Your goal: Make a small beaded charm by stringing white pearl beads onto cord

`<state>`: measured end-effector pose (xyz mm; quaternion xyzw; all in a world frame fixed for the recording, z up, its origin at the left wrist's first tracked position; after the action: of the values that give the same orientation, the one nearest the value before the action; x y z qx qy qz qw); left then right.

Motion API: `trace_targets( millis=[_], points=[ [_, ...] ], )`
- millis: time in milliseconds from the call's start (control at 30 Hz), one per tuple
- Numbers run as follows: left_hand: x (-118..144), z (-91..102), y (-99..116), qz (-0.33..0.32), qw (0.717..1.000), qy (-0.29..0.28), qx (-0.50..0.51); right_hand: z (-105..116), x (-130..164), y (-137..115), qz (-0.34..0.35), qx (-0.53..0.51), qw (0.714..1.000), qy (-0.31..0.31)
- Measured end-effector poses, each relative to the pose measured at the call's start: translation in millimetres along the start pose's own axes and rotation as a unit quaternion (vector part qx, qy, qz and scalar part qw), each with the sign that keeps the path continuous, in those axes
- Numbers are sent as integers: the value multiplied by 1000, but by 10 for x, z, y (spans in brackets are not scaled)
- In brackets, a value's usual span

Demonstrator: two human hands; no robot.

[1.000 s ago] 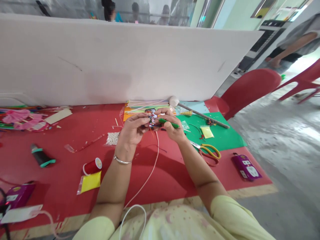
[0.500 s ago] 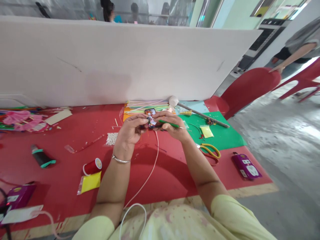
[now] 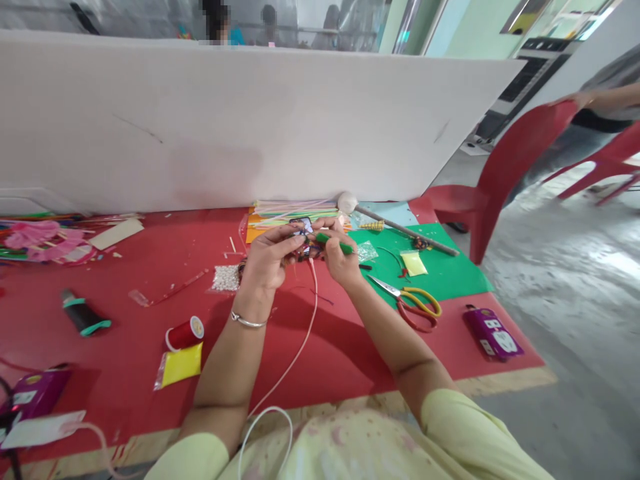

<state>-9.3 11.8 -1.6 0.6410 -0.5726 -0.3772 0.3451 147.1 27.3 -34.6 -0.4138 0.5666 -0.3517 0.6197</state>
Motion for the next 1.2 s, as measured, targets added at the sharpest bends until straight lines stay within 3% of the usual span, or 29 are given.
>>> trace_targets(
  millis=[133, 267, 367, 467, 567, 700, 867, 1200],
  points=[
    [22, -75, -54, -29, 999, 21, -1, -8, 54, -14, 163, 146, 972, 82],
    [29, -92, -58, -17, 999, 19, 24, 4, 55, -18, 228, 168, 954, 98],
    [21, -52, -50, -32, 999, 9, 9, 61, -6, -108, 220, 133, 965, 49],
    [22, -34, -52, -106, 991, 30, -72, 107, -51, -190, 158, 128, 979, -14],
    [35, -72, -73, -167, 977, 72, -110, 88, -2, -198, 167, 163, 972, 28],
    [12, -106, -106, -66, 997, 34, 10, -10, 89, -92, 223, 206, 949, 82],
    [-18, -13, -43, 75, 994, -32, 74, 57, 20, 21, 239, 177, 953, 57],
    [-40, 24, 10, 114, 990, -45, 65, 331, -32, -160, 216, 162, 962, -40]
  ],
)
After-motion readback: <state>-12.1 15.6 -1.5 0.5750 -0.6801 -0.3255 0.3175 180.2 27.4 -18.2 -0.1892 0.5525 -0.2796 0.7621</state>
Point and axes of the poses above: each hand's wrist, its own x-axis away from the middle knuckle, its own z-axis out of the back of the hand, y = z × x, the point moved 2 cm from there along -x, towards the middle knuckle, and after that the axes turned 8 degrees about -z, right-handed, at the moved point
